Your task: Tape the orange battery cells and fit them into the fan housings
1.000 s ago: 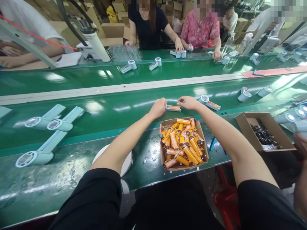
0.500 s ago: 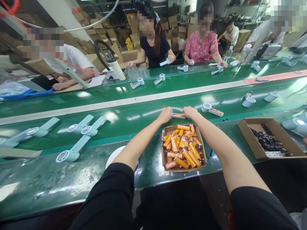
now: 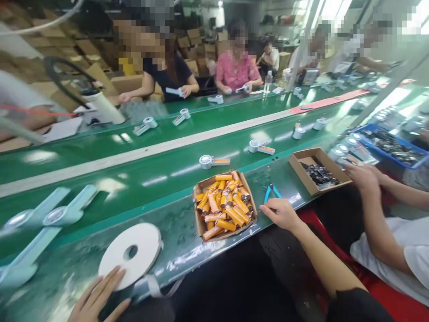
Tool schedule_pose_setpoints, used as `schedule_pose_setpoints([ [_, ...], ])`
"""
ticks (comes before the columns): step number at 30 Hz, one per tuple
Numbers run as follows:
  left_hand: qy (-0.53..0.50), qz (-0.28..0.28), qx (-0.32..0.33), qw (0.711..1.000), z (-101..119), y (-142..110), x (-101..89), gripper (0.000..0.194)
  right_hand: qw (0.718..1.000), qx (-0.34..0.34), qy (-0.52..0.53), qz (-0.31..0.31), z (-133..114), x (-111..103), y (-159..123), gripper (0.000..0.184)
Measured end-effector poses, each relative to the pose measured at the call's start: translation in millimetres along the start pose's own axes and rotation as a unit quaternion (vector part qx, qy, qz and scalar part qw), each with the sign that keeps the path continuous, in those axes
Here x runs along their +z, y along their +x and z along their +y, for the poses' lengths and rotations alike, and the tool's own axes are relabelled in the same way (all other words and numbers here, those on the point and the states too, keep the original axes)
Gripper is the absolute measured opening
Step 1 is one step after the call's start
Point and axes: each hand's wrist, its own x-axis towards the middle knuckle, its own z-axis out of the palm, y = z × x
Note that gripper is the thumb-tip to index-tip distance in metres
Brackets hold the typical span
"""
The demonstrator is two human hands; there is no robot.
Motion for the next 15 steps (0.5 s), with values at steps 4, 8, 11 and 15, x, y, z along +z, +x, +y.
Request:
schedule_pose_setpoints([
  [4,0.079,-0.131,-0.030,0.988,58,15,-26.0,0.056,0.995,-0.068,0.058,0.049,-24,10,12,0.050],
  [8,0.065,-0.222,-0.053,0.972,82,73,-47.0,0.068,0.982,-0.121,0.144,0.034,-58,42,52,0.042],
  [11,0.006,-0.144,-0.027,0.989,112,70,-45.2,0.071,0.963,-0.106,0.232,-0.086,-92,60,58,0.028],
  [15,-0.058,0.032,0.050,0.997,170,36,-25.3,0.072,0.903,-0.065,0.271,-0.326,-147,75,49,0.044],
])
